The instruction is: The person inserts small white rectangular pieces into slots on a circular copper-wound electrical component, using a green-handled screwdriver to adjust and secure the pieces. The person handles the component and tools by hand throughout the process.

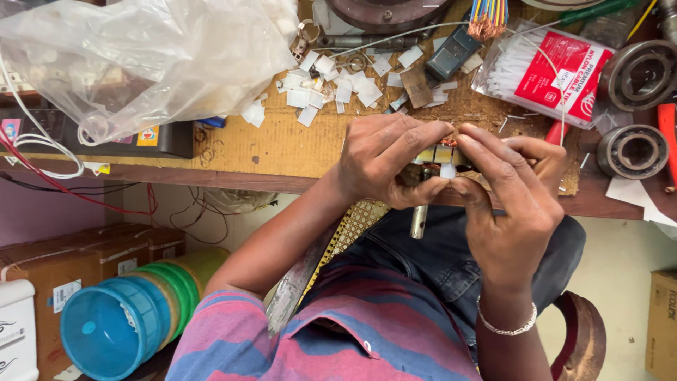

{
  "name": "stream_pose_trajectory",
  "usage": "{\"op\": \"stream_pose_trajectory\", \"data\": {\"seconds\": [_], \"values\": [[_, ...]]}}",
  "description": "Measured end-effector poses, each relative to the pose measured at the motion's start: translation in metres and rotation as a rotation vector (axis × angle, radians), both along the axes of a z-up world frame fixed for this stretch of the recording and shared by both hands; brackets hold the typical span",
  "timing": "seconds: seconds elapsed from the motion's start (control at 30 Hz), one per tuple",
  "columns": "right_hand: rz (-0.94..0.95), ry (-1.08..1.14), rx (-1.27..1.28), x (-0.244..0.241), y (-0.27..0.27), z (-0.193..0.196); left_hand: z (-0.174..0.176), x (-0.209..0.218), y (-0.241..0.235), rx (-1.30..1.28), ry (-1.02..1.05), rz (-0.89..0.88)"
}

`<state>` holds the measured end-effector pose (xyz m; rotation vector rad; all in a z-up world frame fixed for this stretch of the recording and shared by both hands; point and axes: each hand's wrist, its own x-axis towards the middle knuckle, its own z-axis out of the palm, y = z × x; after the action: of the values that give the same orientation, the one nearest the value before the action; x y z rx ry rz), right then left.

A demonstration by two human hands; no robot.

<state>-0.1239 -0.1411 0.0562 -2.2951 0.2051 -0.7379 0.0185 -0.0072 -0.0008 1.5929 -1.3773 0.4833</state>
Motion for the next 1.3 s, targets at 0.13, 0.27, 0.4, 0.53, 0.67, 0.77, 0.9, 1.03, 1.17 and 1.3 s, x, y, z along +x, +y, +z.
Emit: {"op": "stream_pose_trajectory", "data": {"seconds": [0.13,0.27,0.4,0.53,0.67,0.77,0.9,1.03,1.17,1.3], "values": [[-0.019,-0.016,-0.012,0.002,0.006,-0.002,-0.001,0.001,0.0,0.007,0.02,0.002],[-0.037,-0.042,0.006,0.004,0.01,-0.007,-0.002,0.003,0.0,-0.011,0.034,-0.016],[-0.043,-0.057,0.04,0.003,0.011,-0.01,-0.002,0.002,0.0,-0.009,0.023,-0.016],[-0.039,-0.064,0.034,0.003,0.01,-0.011,-0.001,0.0,-0.001,0.001,0.033,-0.004],[-0.038,-0.066,0.043,0.002,0.01,-0.011,-0.001,-0.001,-0.001,0.003,0.033,-0.005],[-0.042,-0.065,0.037,0.001,0.01,-0.011,0.0,-0.001,-0.002,0.0,0.007,0.004],[-0.047,-0.063,0.03,0.0,0.01,-0.014,-0.002,-0.004,-0.002,-0.008,0.004,0.019],[-0.057,-0.07,0.032,0.002,0.009,-0.018,-0.004,-0.004,-0.004,-0.005,0.008,0.031],[-0.037,-0.059,0.021,0.003,0.007,-0.02,0.0,-0.003,0.0,0.047,0.051,0.024],[0.078,-0.058,0.031,0.002,-0.005,-0.018,0.0,0.002,0.001,-0.023,0.055,-0.051]]}}
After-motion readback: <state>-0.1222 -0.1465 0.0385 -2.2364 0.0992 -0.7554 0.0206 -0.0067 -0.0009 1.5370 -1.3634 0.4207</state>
